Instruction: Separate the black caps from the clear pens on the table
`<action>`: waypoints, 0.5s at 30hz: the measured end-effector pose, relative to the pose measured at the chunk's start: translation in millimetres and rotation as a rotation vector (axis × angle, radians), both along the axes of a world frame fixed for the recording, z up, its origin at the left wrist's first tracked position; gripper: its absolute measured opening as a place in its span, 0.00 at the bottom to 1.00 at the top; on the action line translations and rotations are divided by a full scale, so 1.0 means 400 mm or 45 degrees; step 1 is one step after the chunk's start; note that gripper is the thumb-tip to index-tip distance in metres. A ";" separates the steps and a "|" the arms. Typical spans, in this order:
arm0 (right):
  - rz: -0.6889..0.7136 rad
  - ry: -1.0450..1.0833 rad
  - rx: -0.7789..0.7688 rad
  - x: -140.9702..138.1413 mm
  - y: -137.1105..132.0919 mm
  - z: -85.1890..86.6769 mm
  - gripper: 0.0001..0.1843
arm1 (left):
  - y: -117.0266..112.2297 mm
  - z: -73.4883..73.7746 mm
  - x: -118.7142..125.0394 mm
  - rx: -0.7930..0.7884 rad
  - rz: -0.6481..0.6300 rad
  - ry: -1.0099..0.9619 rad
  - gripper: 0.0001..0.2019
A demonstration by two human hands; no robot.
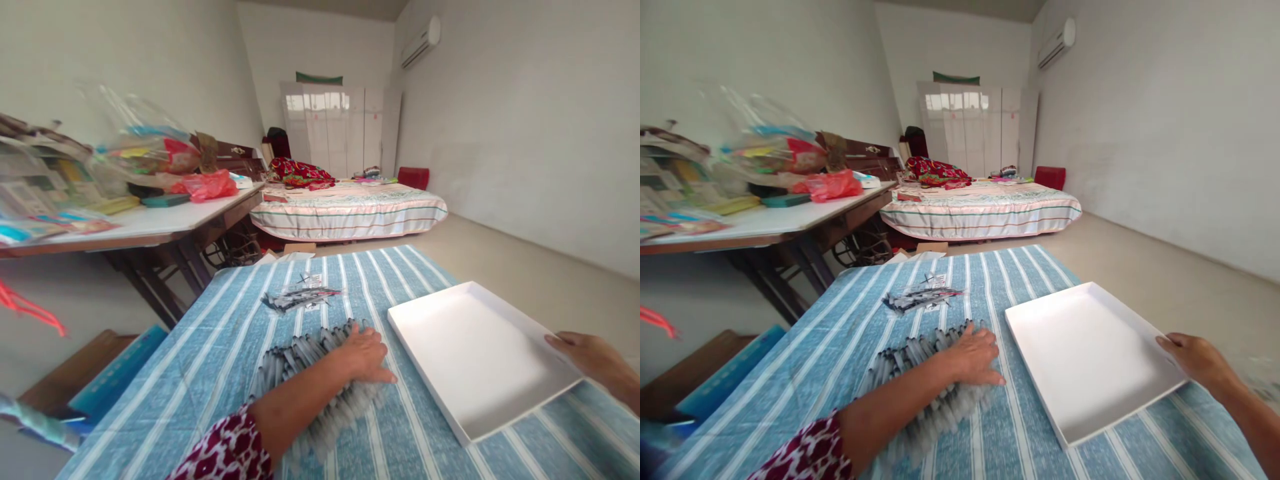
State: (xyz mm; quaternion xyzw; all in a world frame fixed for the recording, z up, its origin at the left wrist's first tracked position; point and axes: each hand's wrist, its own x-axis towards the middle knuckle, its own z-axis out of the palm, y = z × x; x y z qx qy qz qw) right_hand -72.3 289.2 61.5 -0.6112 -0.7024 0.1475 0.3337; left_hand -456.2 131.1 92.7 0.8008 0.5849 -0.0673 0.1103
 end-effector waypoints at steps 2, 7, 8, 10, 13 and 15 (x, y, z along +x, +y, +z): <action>-0.029 -0.167 -0.068 -0.008 0.005 0.009 0.10 | -0.035 0.012 -0.002 -0.009 0.007 0.015 0.28; 0.208 -0.289 0.130 -0.184 -0.118 0.106 0.15 | -0.097 0.036 -0.004 -0.023 -0.052 0.015 0.28; 0.303 -0.204 0.090 -0.250 -0.163 0.121 0.16 | -0.108 0.040 -0.005 -0.019 -0.077 -0.004 0.28; 0.673 -0.022 -0.112 -0.393 -0.254 0.129 0.20 | -0.133 0.048 -0.007 0.000 -0.109 -0.061 0.27; 0.934 -0.028 -0.405 -0.580 -0.349 0.096 0.27 | -0.189 0.067 -0.012 0.044 -0.097 -0.195 0.27; 0.869 -0.143 -0.528 -0.661 -0.373 0.064 0.30 | -0.240 0.081 -0.023 0.111 -0.071 -0.322 0.28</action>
